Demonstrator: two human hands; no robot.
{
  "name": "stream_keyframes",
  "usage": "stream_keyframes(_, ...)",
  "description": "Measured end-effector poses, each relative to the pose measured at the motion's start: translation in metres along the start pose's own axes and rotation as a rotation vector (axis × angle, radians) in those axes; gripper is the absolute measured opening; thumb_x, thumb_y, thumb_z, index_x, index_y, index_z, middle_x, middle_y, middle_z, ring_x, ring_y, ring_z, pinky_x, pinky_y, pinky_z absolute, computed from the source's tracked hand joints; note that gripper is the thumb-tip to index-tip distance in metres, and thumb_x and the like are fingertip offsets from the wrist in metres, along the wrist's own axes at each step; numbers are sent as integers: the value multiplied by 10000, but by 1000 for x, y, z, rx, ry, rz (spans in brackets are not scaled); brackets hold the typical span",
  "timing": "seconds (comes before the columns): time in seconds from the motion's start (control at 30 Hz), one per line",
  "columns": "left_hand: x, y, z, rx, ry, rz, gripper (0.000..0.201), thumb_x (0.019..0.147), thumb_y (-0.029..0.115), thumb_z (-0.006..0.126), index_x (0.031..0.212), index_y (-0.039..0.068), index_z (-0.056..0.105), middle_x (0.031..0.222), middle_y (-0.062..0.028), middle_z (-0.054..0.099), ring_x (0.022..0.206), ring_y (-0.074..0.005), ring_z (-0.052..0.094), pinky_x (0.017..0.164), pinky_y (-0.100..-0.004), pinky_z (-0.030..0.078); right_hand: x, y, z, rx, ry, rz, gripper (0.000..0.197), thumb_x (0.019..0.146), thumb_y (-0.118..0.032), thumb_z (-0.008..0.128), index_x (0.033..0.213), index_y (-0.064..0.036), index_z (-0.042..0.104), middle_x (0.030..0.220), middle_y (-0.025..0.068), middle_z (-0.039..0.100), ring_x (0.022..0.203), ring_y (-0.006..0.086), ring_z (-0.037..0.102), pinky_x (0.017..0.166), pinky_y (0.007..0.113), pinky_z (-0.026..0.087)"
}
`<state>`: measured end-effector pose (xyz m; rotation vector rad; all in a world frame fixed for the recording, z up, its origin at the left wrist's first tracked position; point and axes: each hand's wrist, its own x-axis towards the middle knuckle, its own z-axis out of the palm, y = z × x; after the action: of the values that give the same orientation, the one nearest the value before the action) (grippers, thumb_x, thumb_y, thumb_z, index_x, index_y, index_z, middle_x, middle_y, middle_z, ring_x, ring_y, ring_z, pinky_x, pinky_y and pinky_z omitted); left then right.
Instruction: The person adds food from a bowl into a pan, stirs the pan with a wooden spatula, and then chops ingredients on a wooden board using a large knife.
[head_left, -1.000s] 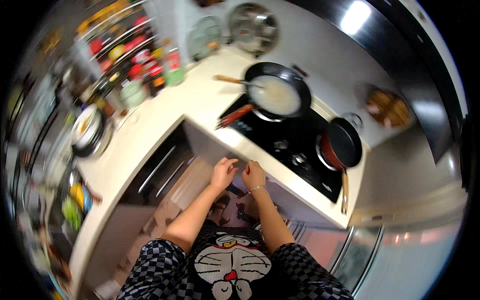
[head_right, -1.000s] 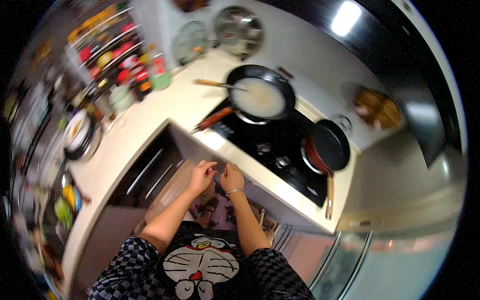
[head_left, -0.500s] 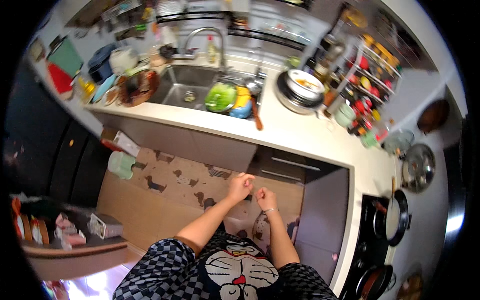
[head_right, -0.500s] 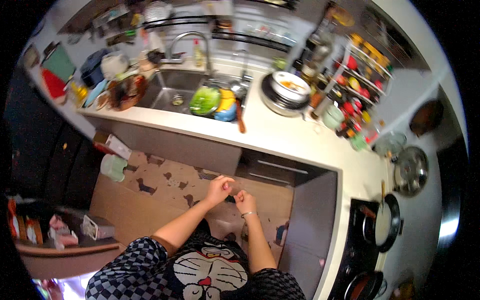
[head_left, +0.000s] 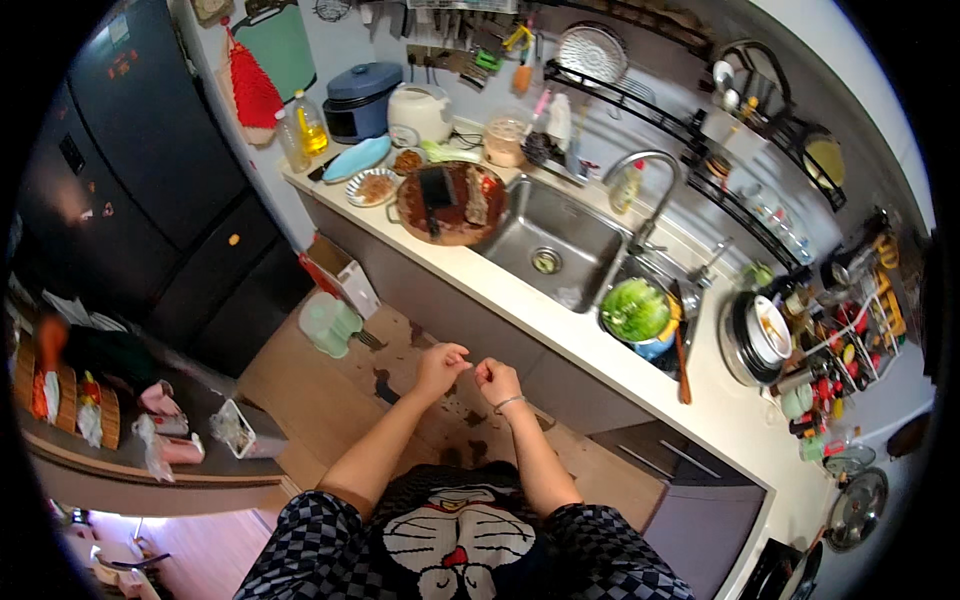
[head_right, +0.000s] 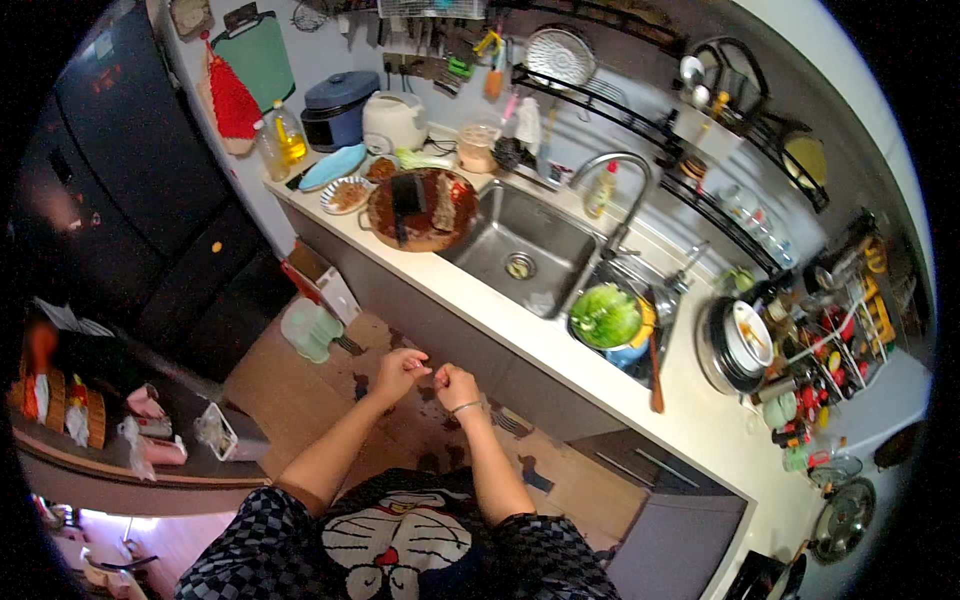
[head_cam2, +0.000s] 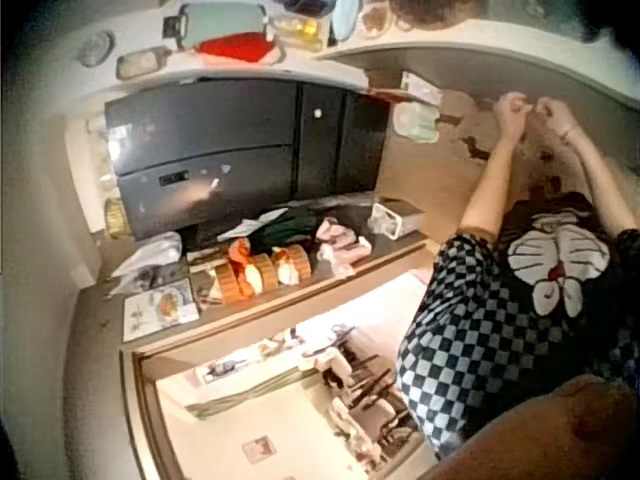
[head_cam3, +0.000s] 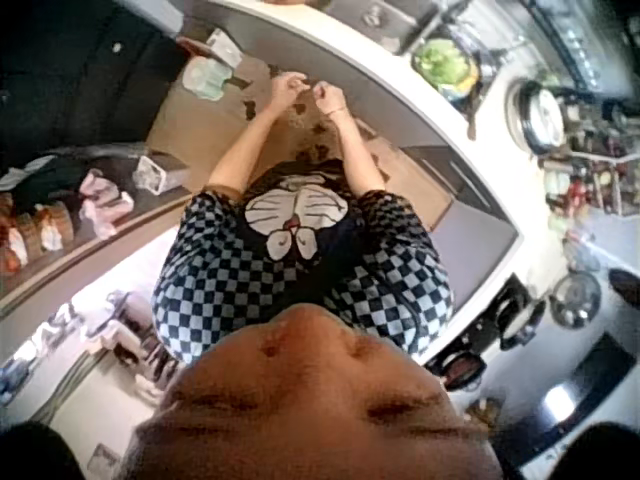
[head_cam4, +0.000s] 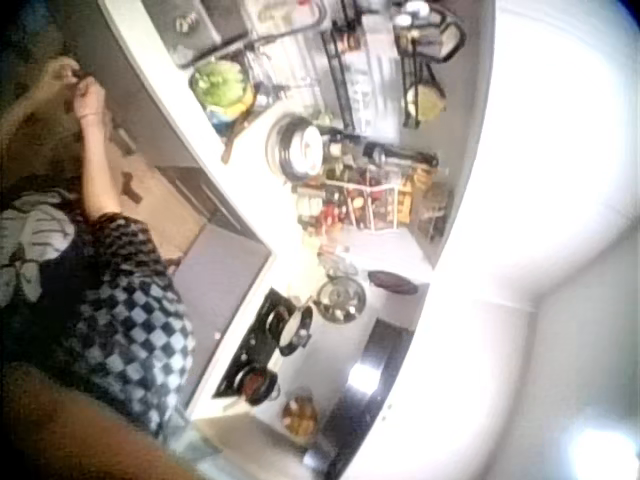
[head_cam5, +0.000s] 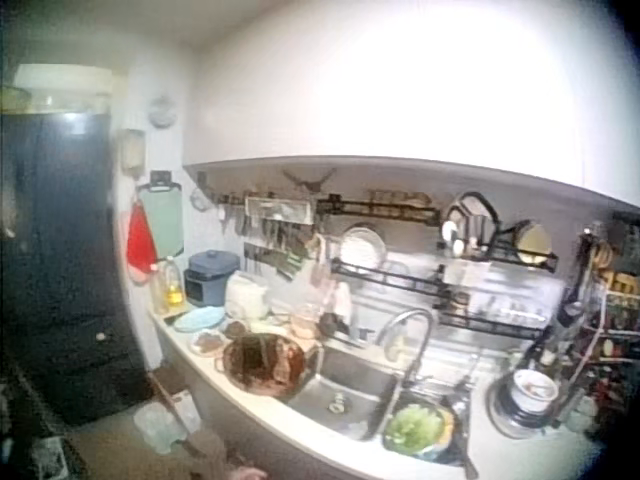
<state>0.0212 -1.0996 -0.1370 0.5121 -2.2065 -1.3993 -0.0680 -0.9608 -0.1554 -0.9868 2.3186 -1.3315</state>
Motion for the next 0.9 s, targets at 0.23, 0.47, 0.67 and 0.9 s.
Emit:
stream_keyframes(0.23, 104, -50, -42, -114, 35, -138, 223, 726, 34, 757, 933, 7, 676, 770, -69, 668, 695, -127, 613, 638, -262, 507, 110, -43, 21, 21, -61, 135, 62, 813, -54, 592, 777, -6, 609, 650, 93, 595, 606, 153, 555, 603, 299, 473)
stream_keyframes(0.47, 228, -121, -83, -265, 40, -111, 129, 847, 61, 663, 964, 8, 662, 804, -67, 675, 722, -134, 630, 649, -275, 520, 259, -36, 68, 232, -15, 119, 117, 862, -36, 582, 758, 19, 595, 655, 45, 609, 608, 93, 567, 584, 257, 469)
stream_keyframes(0.67, 329, -170, -172, -565, 368, -515, 188, 899, 58, 579, 1070, -19, 572, 903, -107, 600, 748, -215, 629, 657, -352, 550, 354, -54, 103, 254, -23, 164, 114, 874, -37, 561, 784, 14, 608, 683, 52, 631, 624, 111, 603, 572, 269, 494)
stream_keyframes(0.9, 406, -266, -237, -897, 454, -621, 515, 890, 56, 598, 1316, 31, 309, 1104, -183, 502, 926, -334, 616, 797, -460, 564, 408, -74, 128, -160, 248, 20, 73, 778, -68, 638, 761, -7, 602, 709, 183, 621, 651, 306, 643, 595, 359, 503)
